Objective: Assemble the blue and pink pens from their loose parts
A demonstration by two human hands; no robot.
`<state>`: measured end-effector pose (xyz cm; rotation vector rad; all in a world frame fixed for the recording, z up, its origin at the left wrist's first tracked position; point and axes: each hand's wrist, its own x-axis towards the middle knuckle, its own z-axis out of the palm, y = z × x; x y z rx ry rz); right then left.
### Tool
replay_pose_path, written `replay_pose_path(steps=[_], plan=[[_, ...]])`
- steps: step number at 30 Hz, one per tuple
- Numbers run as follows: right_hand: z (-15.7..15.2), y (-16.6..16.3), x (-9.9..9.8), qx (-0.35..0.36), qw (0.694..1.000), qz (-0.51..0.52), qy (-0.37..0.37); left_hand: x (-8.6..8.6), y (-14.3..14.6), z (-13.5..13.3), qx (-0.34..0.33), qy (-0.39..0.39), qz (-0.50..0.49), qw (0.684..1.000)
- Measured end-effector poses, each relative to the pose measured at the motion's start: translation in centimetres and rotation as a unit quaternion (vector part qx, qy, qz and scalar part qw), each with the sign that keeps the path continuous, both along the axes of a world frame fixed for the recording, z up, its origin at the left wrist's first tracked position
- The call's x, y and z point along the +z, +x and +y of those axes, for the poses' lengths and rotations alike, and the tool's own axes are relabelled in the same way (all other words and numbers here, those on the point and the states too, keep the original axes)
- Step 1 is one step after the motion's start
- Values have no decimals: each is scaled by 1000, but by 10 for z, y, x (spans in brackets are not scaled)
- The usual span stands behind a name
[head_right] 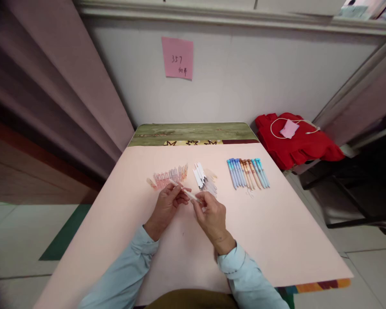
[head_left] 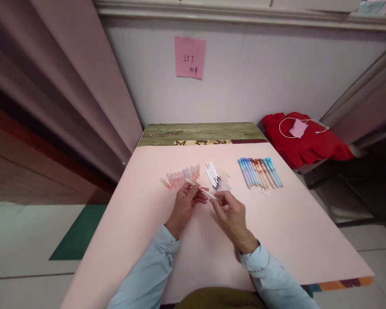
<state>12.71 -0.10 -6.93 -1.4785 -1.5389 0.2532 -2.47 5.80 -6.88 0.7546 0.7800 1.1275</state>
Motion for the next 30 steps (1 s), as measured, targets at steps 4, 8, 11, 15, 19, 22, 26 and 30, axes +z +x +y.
replay_pose_path(steps=[4,8,11,15,19,22,26,30], plan=[[-1,1,1,2,999,-26,-25,1,-1,-1,-6,5,4,1000],[-1,1,1,5,1000,-27,-8,0,-2,0,3,8,5,1000],[-1,-1,-1,-3,1000,-15,15,-2,-2,1,1,8,6,1000],[-1,0,-1,-8,999,-33,6,-2,-1,0,-9,11,3,1000],[-2,2,0,8,999,-38,-2,-1,-1,0,-8,14,0,1000],[-1,0,0,7,1000,-24,17,-1,-1,1,0,13,-4,1000],[0,-3,-1,-10,996,-36,76,-1,0,0,-7,1,-25,1000],[0,-2,0,-11,984,-89,152,-2,1,-2,-23,-17,-31,999]])
